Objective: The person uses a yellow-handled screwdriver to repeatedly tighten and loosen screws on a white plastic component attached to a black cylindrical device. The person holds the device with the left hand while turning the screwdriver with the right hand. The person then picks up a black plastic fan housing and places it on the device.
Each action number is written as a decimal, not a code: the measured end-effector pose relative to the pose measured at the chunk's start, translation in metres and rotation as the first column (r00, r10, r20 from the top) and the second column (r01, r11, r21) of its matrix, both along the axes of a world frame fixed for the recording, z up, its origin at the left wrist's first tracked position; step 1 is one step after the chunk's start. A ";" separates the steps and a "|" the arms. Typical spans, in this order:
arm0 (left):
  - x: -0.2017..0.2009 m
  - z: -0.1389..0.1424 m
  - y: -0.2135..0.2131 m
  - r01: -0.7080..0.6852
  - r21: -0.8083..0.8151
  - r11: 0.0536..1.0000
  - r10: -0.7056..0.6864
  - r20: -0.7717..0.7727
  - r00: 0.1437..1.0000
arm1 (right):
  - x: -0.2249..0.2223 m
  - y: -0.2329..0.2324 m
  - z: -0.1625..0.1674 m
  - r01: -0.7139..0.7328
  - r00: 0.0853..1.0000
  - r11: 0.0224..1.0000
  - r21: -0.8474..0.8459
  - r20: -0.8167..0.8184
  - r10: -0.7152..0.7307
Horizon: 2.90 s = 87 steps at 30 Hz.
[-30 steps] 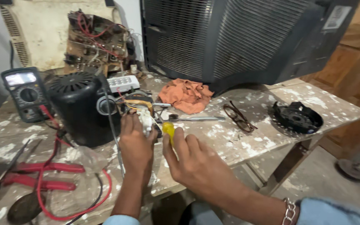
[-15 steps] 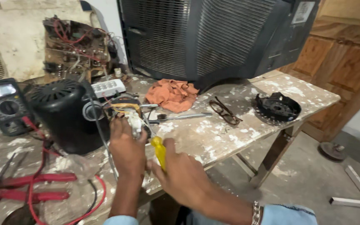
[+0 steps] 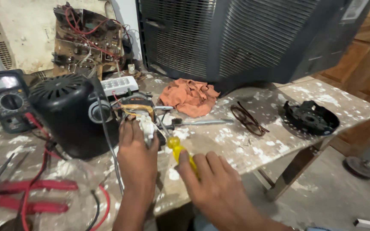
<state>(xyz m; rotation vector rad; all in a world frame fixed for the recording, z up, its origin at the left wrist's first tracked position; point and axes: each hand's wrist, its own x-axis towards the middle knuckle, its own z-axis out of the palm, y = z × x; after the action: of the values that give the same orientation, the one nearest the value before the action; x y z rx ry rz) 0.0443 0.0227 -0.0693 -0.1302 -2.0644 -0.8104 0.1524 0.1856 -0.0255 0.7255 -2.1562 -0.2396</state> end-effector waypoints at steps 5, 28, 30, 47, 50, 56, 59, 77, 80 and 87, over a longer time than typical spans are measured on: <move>0.002 0.000 0.000 0.007 -0.055 0.998 -0.004 0.058 0.998 | -0.015 0.004 -0.029 0.068 0.983 0.989 0.132 -0.180 -0.044; 0.006 0.001 0.003 -0.035 -0.057 0.998 0.040 0.084 0.996 | -0.006 0.005 -0.041 0.455 0.788 0.890 -0.043 0.486 -0.379; 0.007 0.008 0.005 -0.056 -0.047 0.997 0.059 0.069 0.996 | -0.005 0.006 -0.030 0.421 0.857 0.874 -0.242 0.422 -0.296; 0.028 0.019 0.004 0.265 -0.274 0.924 -0.318 -0.169 0.933 | -0.017 0.041 -0.089 0.232 0.933 0.957 -0.176 0.317 -0.168; 0.026 0.017 0.007 0.247 -0.228 0.942 -0.289 -0.175 0.941 | -0.012 0.045 -0.109 0.320 0.866 0.943 -0.086 0.431 -0.255; 0.024 0.016 0.008 0.180 -0.245 0.953 -0.228 -0.187 0.956 | 0.002 0.050 -0.135 0.386 0.810 0.922 -0.038 0.492 -0.319; 0.025 0.015 0.006 0.185 -0.271 0.945 -0.239 -0.182 0.954 | 0.003 0.058 -0.134 0.405 0.777 0.914 -0.015 0.532 -0.336; 0.023 0.013 0.011 0.255 -0.307 0.917 -0.297 -0.098 0.950 | -0.006 0.038 -0.039 0.044 0.998 0.996 0.073 -0.053 -0.040; 0.027 0.018 0.013 0.197 -0.224 0.955 -0.227 -0.119 0.967 | -0.003 0.023 -0.021 0.123 0.992 0.991 0.057 -0.049 -0.120; 0.031 0.003 0.009 -0.008 -0.038 0.999 0.005 -0.087 0.996 | 0.004 0.006 0.008 0.176 0.982 0.969 0.172 0.033 -0.184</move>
<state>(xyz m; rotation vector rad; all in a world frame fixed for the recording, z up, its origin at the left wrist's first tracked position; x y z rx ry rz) 0.0751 0.0317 -0.0659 -0.1770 -1.9980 -0.7486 0.1562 0.1917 -0.0171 0.6344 -2.2705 -0.5094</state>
